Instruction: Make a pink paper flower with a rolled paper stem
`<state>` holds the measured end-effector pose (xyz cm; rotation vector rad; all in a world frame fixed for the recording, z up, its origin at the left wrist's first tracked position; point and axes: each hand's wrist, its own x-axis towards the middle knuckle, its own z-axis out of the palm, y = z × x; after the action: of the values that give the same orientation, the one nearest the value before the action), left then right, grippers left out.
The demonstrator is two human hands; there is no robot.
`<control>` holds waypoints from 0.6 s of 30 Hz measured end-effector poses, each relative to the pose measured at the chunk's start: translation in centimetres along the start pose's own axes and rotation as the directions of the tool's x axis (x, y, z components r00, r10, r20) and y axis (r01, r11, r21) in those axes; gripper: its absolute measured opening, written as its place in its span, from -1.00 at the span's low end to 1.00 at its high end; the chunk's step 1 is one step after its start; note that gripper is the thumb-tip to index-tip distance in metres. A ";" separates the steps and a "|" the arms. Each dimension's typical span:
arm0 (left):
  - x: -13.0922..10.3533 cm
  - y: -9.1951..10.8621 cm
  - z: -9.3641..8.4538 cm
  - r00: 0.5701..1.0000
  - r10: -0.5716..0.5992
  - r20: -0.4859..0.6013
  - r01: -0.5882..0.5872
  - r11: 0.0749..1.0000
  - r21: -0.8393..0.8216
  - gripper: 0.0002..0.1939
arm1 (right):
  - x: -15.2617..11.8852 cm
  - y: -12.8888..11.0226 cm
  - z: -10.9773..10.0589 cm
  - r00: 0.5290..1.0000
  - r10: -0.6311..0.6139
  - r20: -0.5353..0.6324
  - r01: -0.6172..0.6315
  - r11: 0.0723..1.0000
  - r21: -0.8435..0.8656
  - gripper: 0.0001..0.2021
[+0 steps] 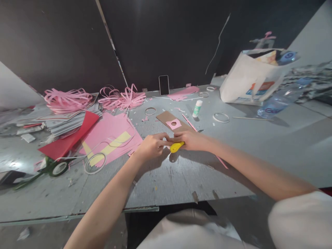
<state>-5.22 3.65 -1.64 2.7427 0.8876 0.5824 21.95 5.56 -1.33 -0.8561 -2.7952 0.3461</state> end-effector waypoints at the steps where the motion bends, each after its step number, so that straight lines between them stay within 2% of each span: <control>1: 0.0 0.0 0.1 1.000 -0.008 -0.002 0.008 1.000 0.004 -0.41 | 0.0 0.1 0.1 1.000 -0.001 0.001 0.001 1.000 -0.005 -0.69; 6: 0.2 0.2 0.1 0.999 -0.050 0.004 0.050 0.999 0.001 -0.43 | 0.0 0.2 0.4 1.000 0.001 0.013 0.000 0.999 -0.052 -0.61; 10: 0.4 0.4 0.0 0.998 -0.059 0.022 0.059 0.998 -0.029 -0.47 | -0.3 0.1 -1.0 1.000 -0.006 -0.018 0.006 1.000 -0.026 -0.46; 13: 0.4 0.5 0.0 0.998 -0.059 0.026 0.060 0.996 -0.059 -0.47 | -1.0 -0.4 -3.3 0.989 -0.001 -0.147 0.007 0.999 0.041 -0.42; 15: 0.5 0.7 0.0 0.998 -0.064 0.015 0.065 0.994 -0.085 -0.50 | -1.6 -0.9 -5.1 0.969 -0.027 -0.246 0.053 0.994 0.098 -0.55; 18: 0.6 1.2 -0.1 0.997 -0.076 -0.015 0.073 0.989 -0.125 -0.68 | -3.2 -1.7 -6.8 0.912 -0.044 -0.408 0.121 0.979 0.164 -0.68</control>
<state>-4.16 3.09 -0.97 2.5858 0.9216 0.6300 25.39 3.51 5.22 -0.6735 -2.3646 0.3623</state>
